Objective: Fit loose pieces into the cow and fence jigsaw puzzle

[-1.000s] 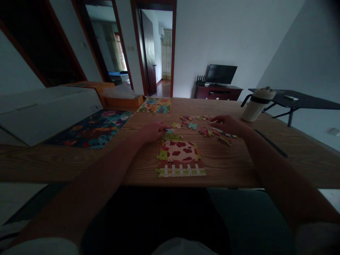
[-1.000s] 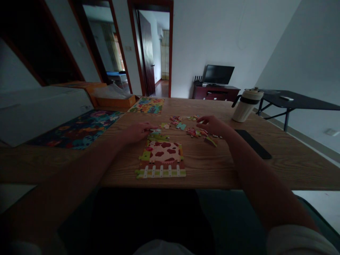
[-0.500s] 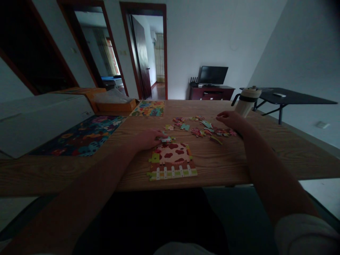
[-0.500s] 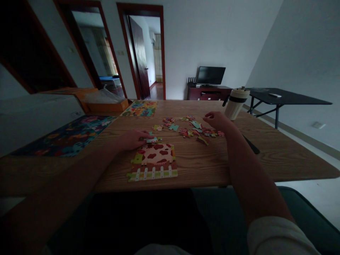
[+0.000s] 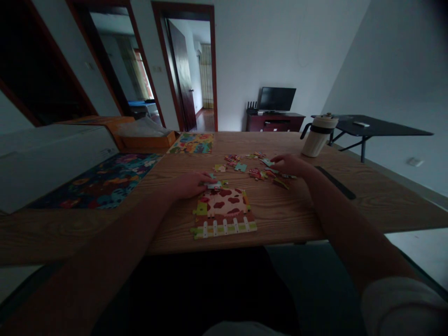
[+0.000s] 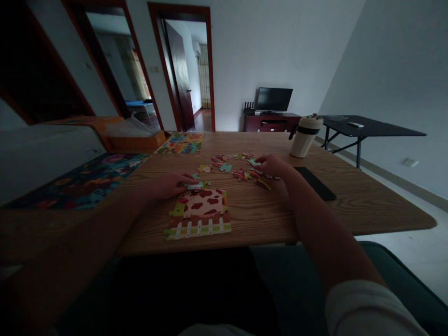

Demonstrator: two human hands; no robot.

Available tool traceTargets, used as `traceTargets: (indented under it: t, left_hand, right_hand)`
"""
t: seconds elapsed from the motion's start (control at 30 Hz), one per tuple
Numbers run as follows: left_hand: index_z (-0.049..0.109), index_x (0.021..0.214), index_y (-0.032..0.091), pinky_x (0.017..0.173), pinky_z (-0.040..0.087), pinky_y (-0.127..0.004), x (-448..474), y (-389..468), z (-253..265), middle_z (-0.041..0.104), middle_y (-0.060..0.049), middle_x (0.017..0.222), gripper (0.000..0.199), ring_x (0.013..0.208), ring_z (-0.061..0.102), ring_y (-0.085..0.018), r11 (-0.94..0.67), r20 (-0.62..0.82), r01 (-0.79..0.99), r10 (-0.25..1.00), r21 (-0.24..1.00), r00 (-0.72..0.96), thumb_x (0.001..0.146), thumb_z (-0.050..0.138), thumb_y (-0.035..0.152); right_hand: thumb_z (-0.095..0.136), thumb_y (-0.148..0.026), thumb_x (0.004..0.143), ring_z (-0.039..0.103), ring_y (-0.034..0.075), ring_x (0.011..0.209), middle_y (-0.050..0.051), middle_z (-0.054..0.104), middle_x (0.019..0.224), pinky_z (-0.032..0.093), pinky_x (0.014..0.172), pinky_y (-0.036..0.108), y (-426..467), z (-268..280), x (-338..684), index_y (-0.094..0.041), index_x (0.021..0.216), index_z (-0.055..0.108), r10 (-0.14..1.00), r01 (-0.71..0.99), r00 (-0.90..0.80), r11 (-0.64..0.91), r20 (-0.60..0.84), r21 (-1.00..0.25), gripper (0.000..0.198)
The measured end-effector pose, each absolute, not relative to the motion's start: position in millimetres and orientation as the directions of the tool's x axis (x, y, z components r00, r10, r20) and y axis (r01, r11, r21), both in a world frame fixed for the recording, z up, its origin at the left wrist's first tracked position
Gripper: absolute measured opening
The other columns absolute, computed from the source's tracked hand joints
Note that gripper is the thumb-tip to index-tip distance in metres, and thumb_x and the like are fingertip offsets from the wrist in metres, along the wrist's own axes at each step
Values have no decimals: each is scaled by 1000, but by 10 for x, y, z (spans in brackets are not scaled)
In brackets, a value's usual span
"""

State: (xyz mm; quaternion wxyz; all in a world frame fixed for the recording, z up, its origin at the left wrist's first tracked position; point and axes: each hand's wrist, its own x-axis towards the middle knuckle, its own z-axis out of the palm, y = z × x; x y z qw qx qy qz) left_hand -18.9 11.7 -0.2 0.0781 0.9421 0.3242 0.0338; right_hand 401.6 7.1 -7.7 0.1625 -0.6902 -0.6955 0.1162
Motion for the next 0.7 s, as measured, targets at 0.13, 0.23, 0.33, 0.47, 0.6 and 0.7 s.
traceTargets:
  t: [0.13,0.23,0.33,0.47,0.6,0.7]
  left_hand:
    - [64,135,25,112,39,-36,-190,108,-2,59,-6,144,46,129,56,-21,-759,9,624,636,189,771,92,50,17]
    - [65,134,24,111,40,-35,-185,100,12,61,-6,142,43,128,58,-22,-749,6,625,642,220,767,93,52,20]
    - [66,133,26,110,41,-35,-179,87,36,63,-5,140,40,127,59,-23,-740,-5,625,644,248,765,95,53,27]
    - [67,131,26,109,42,-37,-180,80,47,64,-5,138,39,125,60,-23,-743,2,614,638,266,770,94,55,30]
    - [68,129,28,108,43,-37,-188,94,25,67,-5,134,37,121,62,-22,-757,28,600,627,258,779,94,55,28]
    - [68,127,28,107,43,-37,-188,102,11,67,-5,134,36,121,62,-22,-760,45,601,629,248,776,94,56,29]
  right_hand:
    - [69,-52,86,70,26,94,10,75,114,53,87,37,8,-105,3723,-24,130,70,981,904,-191,185,22,-385,53]
    - [71,-57,82,69,27,100,9,74,118,52,91,37,-18,-126,3625,-27,128,72,958,888,-284,245,-45,-390,55]
    - [69,-60,83,69,27,98,7,74,117,51,89,36,-21,-128,3606,-28,124,74,947,887,-316,273,-57,-372,52]
    - [68,-60,83,69,25,90,7,76,110,52,83,36,-15,-124,3637,-27,121,74,949,884,-311,268,-55,-383,50]
    - [72,-54,81,69,24,84,5,77,101,53,79,34,-30,-119,3658,-29,121,74,956,888,-288,244,-57,-390,47]
    - [71,-52,82,69,23,79,6,77,93,53,75,34,-45,-104,3625,-27,118,75,964,900,-260,222,-53,-376,44]
